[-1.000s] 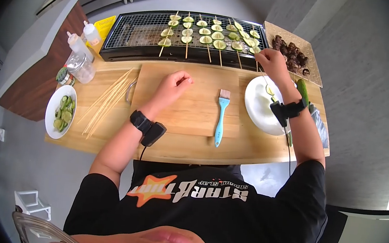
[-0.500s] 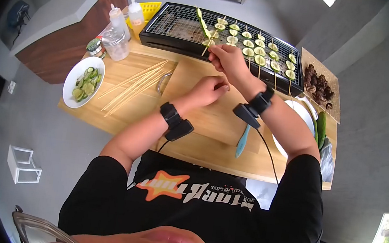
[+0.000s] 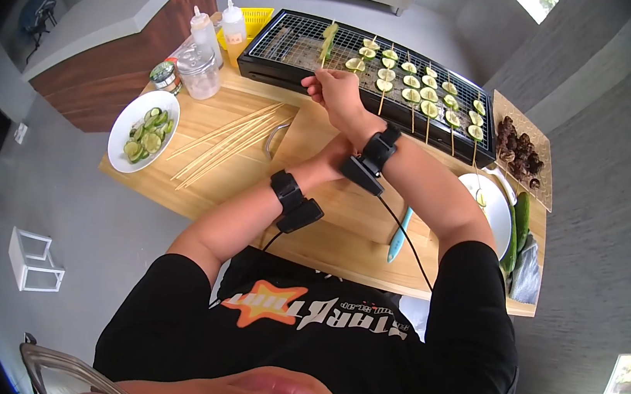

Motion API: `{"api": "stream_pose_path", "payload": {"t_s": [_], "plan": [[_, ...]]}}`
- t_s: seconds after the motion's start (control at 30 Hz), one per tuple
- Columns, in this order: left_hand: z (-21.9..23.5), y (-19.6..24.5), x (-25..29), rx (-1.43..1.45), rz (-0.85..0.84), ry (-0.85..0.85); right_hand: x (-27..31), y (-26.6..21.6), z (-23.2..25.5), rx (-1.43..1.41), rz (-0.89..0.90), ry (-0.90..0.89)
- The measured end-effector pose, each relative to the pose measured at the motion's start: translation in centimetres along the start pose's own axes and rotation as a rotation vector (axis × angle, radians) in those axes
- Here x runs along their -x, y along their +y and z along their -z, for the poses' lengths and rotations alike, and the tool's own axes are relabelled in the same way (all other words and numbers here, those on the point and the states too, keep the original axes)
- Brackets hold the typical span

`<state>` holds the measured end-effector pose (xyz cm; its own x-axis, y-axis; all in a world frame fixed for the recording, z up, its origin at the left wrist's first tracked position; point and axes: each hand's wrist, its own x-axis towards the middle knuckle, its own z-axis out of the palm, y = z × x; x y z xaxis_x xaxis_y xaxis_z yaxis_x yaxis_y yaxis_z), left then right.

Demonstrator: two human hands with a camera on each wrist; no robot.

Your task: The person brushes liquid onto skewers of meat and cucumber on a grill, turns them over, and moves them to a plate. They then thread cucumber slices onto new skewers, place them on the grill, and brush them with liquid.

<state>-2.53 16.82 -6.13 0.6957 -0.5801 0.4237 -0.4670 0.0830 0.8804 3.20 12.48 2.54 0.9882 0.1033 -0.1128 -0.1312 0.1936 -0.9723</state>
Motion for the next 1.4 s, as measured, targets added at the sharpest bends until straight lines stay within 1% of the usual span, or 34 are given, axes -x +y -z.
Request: {"api": "stream_pose_path", "payload": {"t_s": [0.1, 0.2, 0.27, 0.3, 0.37, 0.4, 0.47, 0.5, 0.53, 0.57, 0.6, 0.63, 0.67, 0.7, 0.8, 0.9, 0.93, 1.03, 1.13, 1.17, 1.23, 1.37, 1.4], "plan": [[-0.6, -0.1, 0.2, 0.326, 0.0, 0.089, -0.4, 0.6, -0.3, -0.029, 0.0, -0.004], [-0.2, 0.4, 0.5, 0.0, -0.08, 0.08, -0.4, 0.6, -0.4, -0.091, -0.032, -0.031], [0.3, 0.8, 0.0, -0.024, 0.098, -0.014, 0.0, 0.0, -0.4, -0.125, -0.085, -0.076], [0.5, 1.0, -0.2, -0.038, 0.189, -0.061, 0.5, -0.3, -0.1, -0.039, -0.1, -0.146], [0.3, 2.0, -0.2, -0.115, 0.131, 0.03, 3.2, -2.2, 0.3, 0.135, -0.128, -0.286], [0.1, 2.3, -0.1, -0.152, 0.104, 0.074, 4.5, -3.0, 0.8, 0.262, -0.059, -0.313], [-0.6, 0.5, -0.2, -0.139, 0.109, 0.164, 7.8, -4.4, 2.1, 0.514, 0.073, -0.357], [-1.1, -0.2, -0.2, -0.127, 0.113, 0.205, 9.4, -4.9, 3.2, 0.623, 0.156, -0.344], [-1.1, 2.2, -0.4, -0.171, -0.095, 0.331, 11.0, -5.5, 4.3, 0.758, 0.301, -0.346], [-0.8, 2.9, -0.4, -0.175, 0.011, 0.229, 12.6, -5.9, 5.7, 0.918, 0.348, -0.331], [-0.2, 3.2, -0.4, -0.18, 0.115, 0.126, 14.6, -6.5, 6.8, 0.971, 0.392, -0.323], [0.0, 3.2, -0.5, -0.185, 0.216, 0.021, 16.2, -6.6, 8.1, 1.059, 0.389, -0.343], [-0.3, 2.7, -0.5, -0.097, 0.149, 0.085, 17.6, -6.7, 9.6, 1.147, 0.385, -0.365], [-0.5, 2.1, -0.4, -0.086, 0.157, 0.066, 19.0, -6.8, 10.7, 1.235, 0.381, -0.387], [0.0, 2.5, -0.2, -0.07, 0.187, -0.004, 22.9, -6.6, 12.4, 1.515, 0.087, -0.454], [0.0, 1.9, -0.3, 0.001, 0.185, -0.028, 24.8, -4.9, 13.0, 1.538, -0.072, -0.451], [-0.2, 2.1, -0.3, -0.013, 0.149, -0.004, 25.0, -4.6, 12.8, 1.465, -0.041, -0.469], [-0.2, 2.8, -0.4, -0.012, 0.224, 0.009, 25.1, -3.1, 13.0, 1.499, -0.011, -0.479], [0.1, 3.0, -0.5, -0.019, 0.293, -0.034, 25.1, -3.0, 13.1, 1.607, 0.048, -0.534], [0.2, 2.9, -0.5, -0.012, 0.272, -0.036, 25.0, -2.9, 13.1, 1.638, 0.073, -0.551], [-0.1, 2.7, -0.5, 0.003, 0.227, -0.034, 25.0, -3.2, 13.1, 1.681, 0.132, -0.564], [-0.1, 2.9, -0.5, 0.027, 0.266, -0.028, 24.9, -4.0, 13.2, 1.685, 0.26, -0.638], [-0.1, 3.0, -0.5, 0.044, 0.281, -0.023, 24.9, -4.6, 13.2, 1.628, 0.294, -0.615]]}}
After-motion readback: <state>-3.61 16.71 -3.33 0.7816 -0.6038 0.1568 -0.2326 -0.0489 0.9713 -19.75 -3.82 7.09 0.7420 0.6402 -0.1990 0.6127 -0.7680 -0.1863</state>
